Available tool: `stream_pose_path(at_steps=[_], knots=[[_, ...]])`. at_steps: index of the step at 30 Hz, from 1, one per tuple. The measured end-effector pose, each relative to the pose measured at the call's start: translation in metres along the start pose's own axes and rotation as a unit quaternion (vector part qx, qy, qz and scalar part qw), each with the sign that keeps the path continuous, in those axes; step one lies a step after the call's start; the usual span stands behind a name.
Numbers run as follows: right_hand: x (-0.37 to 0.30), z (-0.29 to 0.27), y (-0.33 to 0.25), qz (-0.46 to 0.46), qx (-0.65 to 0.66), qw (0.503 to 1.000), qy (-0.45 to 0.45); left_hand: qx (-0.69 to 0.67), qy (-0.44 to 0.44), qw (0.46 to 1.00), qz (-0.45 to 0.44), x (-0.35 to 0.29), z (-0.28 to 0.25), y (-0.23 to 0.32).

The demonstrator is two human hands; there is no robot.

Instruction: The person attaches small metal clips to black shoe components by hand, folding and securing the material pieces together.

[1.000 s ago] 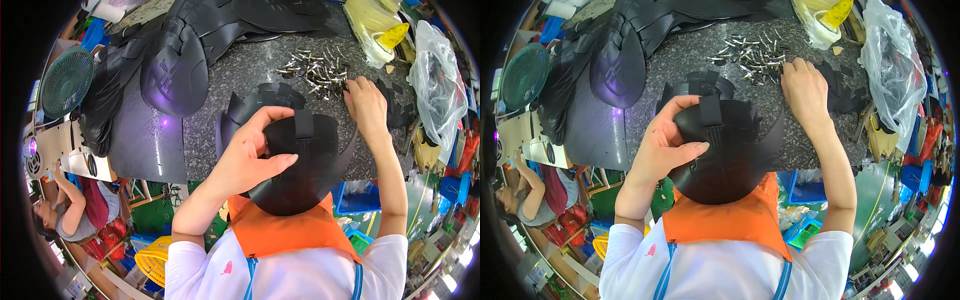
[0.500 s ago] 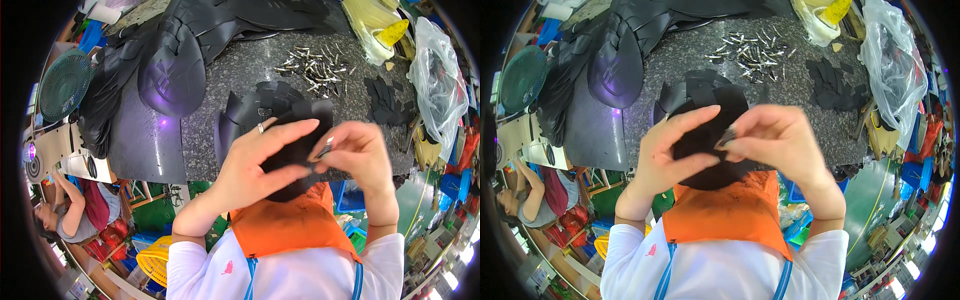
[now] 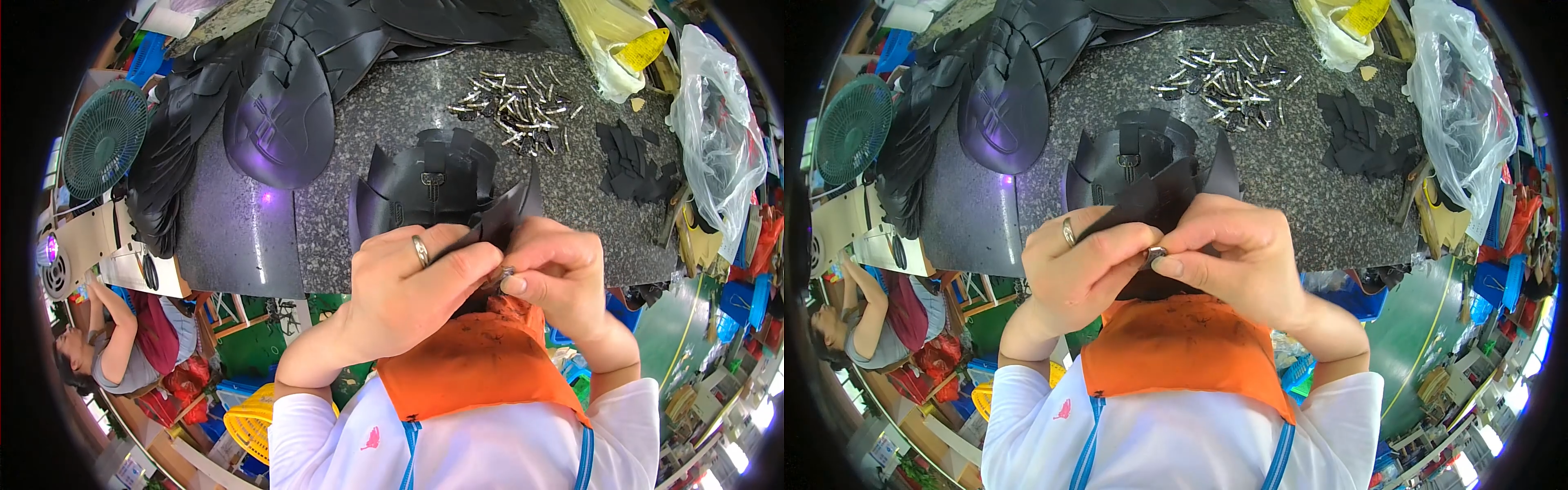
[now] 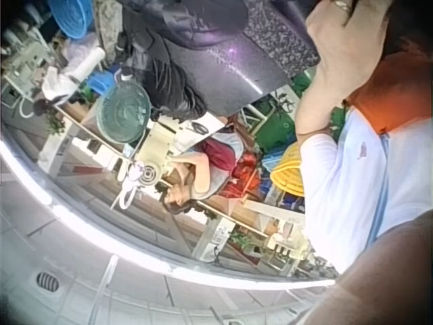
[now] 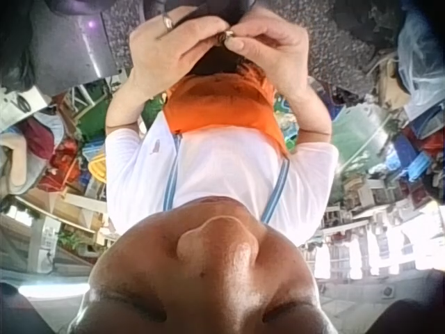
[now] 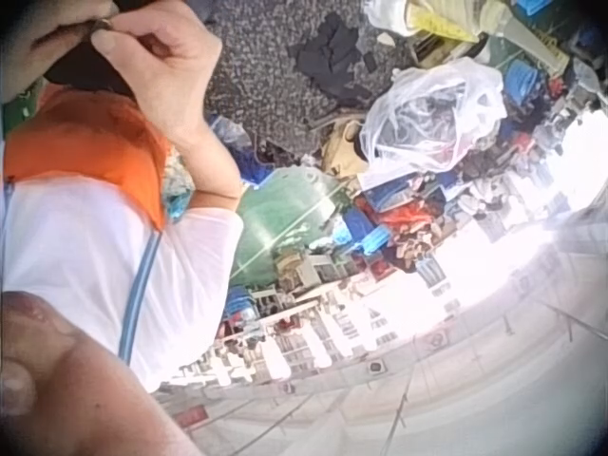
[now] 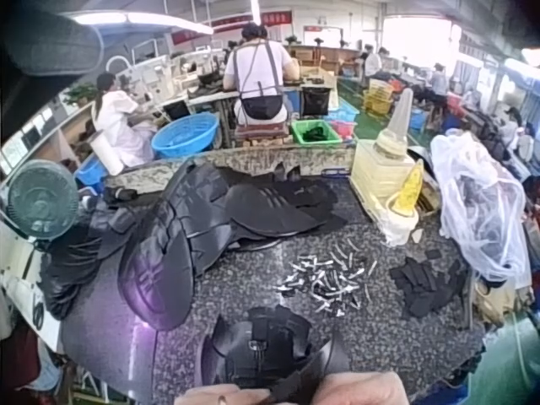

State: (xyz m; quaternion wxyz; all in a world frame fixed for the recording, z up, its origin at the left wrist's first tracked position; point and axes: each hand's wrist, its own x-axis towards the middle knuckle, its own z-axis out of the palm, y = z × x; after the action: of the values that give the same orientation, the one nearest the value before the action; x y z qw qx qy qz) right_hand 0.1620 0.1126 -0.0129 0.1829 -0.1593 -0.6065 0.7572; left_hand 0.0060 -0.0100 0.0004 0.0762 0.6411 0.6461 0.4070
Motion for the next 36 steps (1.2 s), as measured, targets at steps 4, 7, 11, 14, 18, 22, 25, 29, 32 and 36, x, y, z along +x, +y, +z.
stream_pose_path(at_steps=[4, 7, 11, 14, 18, 22, 25, 29, 32, 36], knots=[[-0.006, 0.013, 0.015, -0.133, 0.024, 0.986, 0.100, -0.167, 0.072, 0.983, -0.032, 0.002, 0.012, 0.000], [-0.003, 0.021, 0.019, -0.149, 0.039, 0.982, 0.110, -0.295, 0.138, 0.944, -0.053, -0.006, 0.025, -0.001], [-0.001, 0.022, 0.019, -0.128, 0.030, 0.983, 0.127, -0.311, 0.128, 0.941, -0.037, -0.006, 0.020, 0.003], [-0.003, 0.020, 0.022, -0.126, 0.047, 0.985, 0.105, -0.311, 0.126, 0.942, -0.017, -0.005, 0.022, 0.001], [-0.003, 0.028, 0.021, -0.129, 0.046, 0.981, 0.139, -0.294, 0.104, 0.950, 0.006, -0.005, 0.020, 0.002], [-0.002, 0.035, 0.023, -0.185, 0.045, 0.966, 0.174, -0.326, 0.079, 0.942, 0.011, -0.006, 0.020, 0.006], [-0.001, 0.042, 0.027, -0.197, 0.062, 0.958, 0.198, -0.316, 0.090, 0.944, 0.023, -0.009, 0.022, 0.005], [0.003, 0.032, 0.012, -0.136, 0.060, 0.981, 0.126, -0.308, 0.089, 0.946, 0.041, -0.008, 0.016, 0.000], [0.007, 0.015, -0.004, -0.093, -0.047, 0.994, 0.044, -0.263, 0.069, 0.961, 0.045, -0.006, 0.005, -0.006], [0.024, 0.013, -0.019, -0.150, -0.153, 0.959, 0.187, -0.350, 0.138, 0.926, 0.025, -0.007, 0.017, -0.010]])
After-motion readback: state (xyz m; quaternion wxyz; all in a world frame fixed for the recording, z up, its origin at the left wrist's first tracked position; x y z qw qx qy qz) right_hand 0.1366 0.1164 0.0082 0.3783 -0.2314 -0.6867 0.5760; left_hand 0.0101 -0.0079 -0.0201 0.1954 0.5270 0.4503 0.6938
